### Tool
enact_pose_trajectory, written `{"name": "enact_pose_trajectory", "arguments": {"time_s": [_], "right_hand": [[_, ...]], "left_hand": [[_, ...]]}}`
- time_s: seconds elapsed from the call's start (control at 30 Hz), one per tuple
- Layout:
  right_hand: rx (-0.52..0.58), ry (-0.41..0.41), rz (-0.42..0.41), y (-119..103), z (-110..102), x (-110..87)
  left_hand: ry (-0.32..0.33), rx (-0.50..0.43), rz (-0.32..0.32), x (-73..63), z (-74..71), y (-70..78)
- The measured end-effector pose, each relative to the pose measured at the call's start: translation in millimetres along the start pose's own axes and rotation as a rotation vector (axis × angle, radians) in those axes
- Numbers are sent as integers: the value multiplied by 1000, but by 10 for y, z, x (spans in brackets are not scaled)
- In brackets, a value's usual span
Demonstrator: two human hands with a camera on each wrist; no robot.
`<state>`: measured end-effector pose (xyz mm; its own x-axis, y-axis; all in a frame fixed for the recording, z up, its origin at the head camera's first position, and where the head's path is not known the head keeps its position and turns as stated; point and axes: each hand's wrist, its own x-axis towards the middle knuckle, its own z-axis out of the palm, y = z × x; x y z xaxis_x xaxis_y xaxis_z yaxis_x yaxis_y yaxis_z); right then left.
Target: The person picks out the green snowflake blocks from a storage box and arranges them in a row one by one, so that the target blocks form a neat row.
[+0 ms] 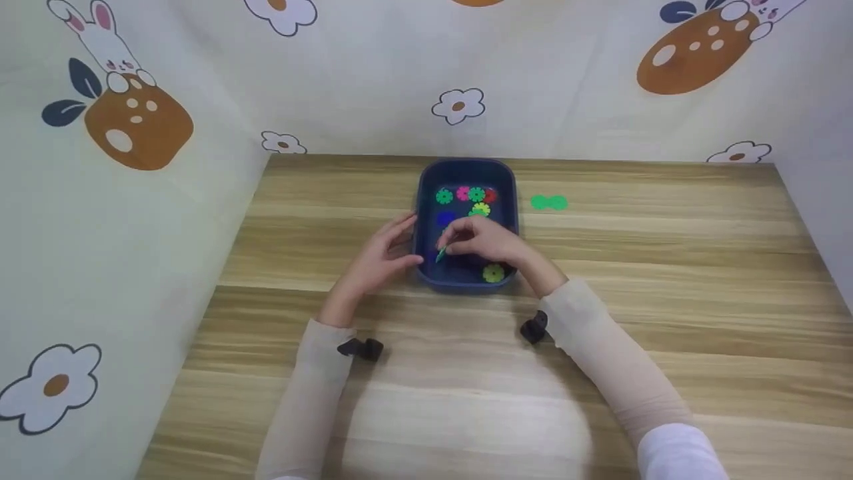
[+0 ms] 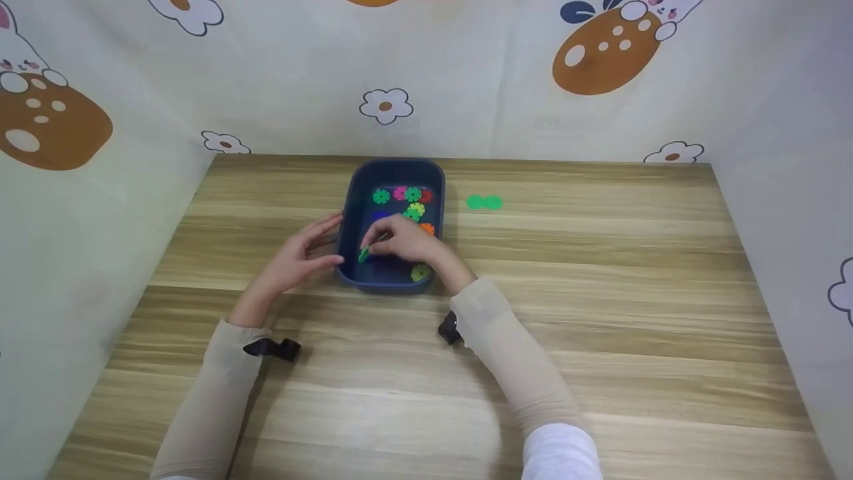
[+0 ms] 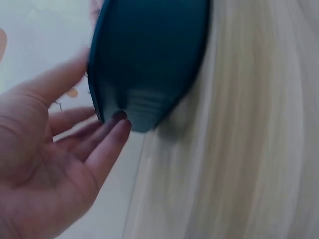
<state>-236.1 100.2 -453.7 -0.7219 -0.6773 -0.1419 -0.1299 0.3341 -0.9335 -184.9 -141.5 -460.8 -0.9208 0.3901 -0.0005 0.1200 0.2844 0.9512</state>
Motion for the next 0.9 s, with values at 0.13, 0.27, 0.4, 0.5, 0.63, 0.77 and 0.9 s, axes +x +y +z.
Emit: {"name": "enact_pose_trajectory", "arguments": {"time_s": [0.13, 0.27, 0.4, 0.5, 0.63, 0.77, 0.9], "right_hand": [[166, 53, 24, -2, 16, -13], [266, 114, -12, -11, 36, -16], [284, 175, -54, -34, 37, -26], [280, 218, -70, -63, 12, -50], [305, 252, -70, -98, -51, -92], [316, 273, -75, -118, -134, -152], [303, 297, -71, -119, -222, -235]], "left_hand": [[85, 91, -61, -2, 59, 80], [150, 162, -107, -8, 105, 131], [183, 177, -142, -20, 128, 170], [195, 200, -147, -25, 139, 195], [215, 219, -133, -49, 173, 224], [199, 155, -119, -93, 236, 237], [146, 130, -125, -116, 304, 234]]}}
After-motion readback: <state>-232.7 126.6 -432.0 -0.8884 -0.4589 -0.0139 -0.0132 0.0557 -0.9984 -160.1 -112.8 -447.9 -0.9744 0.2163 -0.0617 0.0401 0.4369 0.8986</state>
